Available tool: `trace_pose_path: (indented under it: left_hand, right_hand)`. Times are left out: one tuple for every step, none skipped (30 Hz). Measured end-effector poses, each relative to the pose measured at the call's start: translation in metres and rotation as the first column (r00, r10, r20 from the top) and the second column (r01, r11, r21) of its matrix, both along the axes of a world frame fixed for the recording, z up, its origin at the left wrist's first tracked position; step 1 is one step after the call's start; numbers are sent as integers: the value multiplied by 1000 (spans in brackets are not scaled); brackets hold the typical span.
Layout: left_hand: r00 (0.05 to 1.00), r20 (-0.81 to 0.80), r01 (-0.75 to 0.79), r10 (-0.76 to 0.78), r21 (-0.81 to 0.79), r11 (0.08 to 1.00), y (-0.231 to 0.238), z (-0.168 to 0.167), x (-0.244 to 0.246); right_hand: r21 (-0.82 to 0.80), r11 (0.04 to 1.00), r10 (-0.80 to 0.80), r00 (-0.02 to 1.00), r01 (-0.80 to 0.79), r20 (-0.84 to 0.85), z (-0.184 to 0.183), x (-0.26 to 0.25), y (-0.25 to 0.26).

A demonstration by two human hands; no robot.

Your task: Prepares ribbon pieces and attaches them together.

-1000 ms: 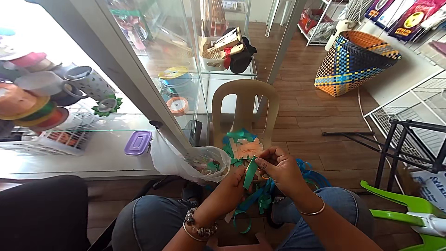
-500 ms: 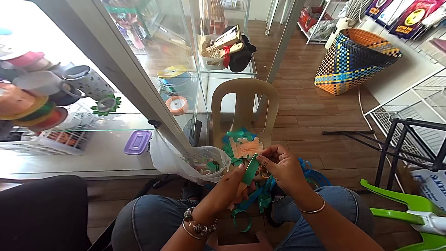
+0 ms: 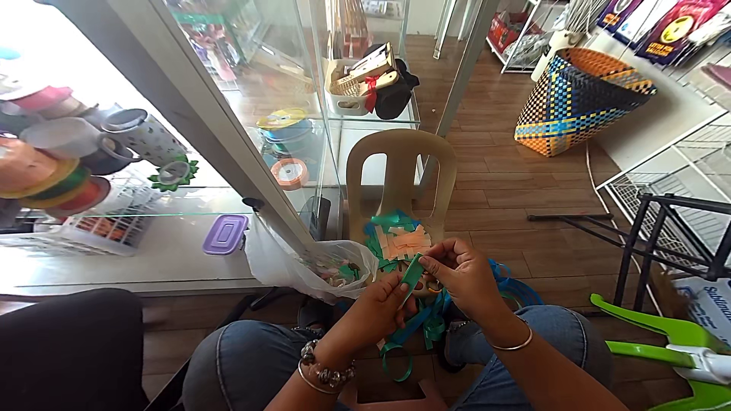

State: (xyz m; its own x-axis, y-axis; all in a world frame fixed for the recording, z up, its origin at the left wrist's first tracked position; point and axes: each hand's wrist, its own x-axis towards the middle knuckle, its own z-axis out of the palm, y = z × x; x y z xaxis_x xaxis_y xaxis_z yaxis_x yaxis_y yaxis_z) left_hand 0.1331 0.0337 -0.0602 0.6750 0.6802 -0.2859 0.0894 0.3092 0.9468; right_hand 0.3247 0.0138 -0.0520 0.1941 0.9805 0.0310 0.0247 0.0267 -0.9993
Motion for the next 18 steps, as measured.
trace_pose_path:
  left_hand:
    - [1000, -2, -5, 5, -2, 1000, 0, 0, 0]
    - [1000, -3, -10, 10, -4, 1000, 0, 0, 0]
    - [1000, -6, -13, 13, -5, 1000, 0, 0, 0]
    - [1000, -8, -14, 14, -4, 1000, 0, 0, 0]
    - [1000, -12, -15, 15, -2, 1000, 0, 0, 0]
    - [1000, -17, -15, 15, 2, 1000, 0, 0, 0]
    - [1000, -21, -13, 13, 5, 1000, 0, 1, 0]
    - [1000, -22, -14, 14, 3, 1000, 0, 1, 0]
    - [1000, -22, -15, 15, 1, 1000, 0, 1, 0]
    - [1000, -20, -15, 15, -2, 1000, 0, 1, 0]
    - [1000, -19, -13, 13, -3, 1000, 0, 1, 0]
    - [1000, -20, -12, 12, -1, 1000, 0, 2, 0]
    - [1000, -20, -14, 14, 2, 1000, -1, 2, 1]
    - [1000, -23, -18, 18, 8, 1000, -1, 3, 1]
    - [999, -30, -26, 26, 11, 1000, -1, 4, 2]
    - [999, -36, -35, 35, 10, 999, -2, 4, 2]
    - [998, -36, -48, 48, 10, 999, -2, 4, 3]
    - [997, -27, -67, 67, 9, 998, -2, 4, 4]
  right_hand:
    - [4, 1000, 3, 1000, -3, -8, 0, 0, 0]
    - [9, 1000, 4, 1000, -4, -14, 1, 0, 0]
    - [12, 1000, 3, 1000, -2, -18, 1, 0, -1]
    - [12, 1000, 1, 1000, -1, -19, 2, 0, -1]
    - [11, 1000, 0, 1000, 0, -19, 2, 0, -1]
    - [10, 1000, -1, 1000, 2, -17, 2, 0, -1]
    - [4, 1000, -1, 1000, 1, -15, 2, 0, -1]
    - [1, 1000, -2, 1000, 2, -14, 2, 0, -1]
    - [1, 1000, -4, 1000, 4, -15, 2, 0, -1]
    - [5, 1000, -5, 1000, 5, -17, 2, 0, -1]
    - [11, 1000, -6, 1000, 6, -18, 1, 0, -1]
    - [16, 1000, -6, 1000, 6, -17, 1, 0, -1]
    - [19, 1000, -6, 1000, 6, -13, 0, 0, -1]
    - [19, 1000, -6, 1000, 6, -6, 0, 0, -1]
    - [17, 1000, -6, 1000, 6, 3, 0, 0, 0]
    - [18, 1000, -9, 1000, 9, 9, -1, 1, 1]
    - [19, 1000, -12, 1000, 11, 12, -2, 1, 1]
    - [24, 1000, -15, 1000, 15, 16, -2, 2, 2]
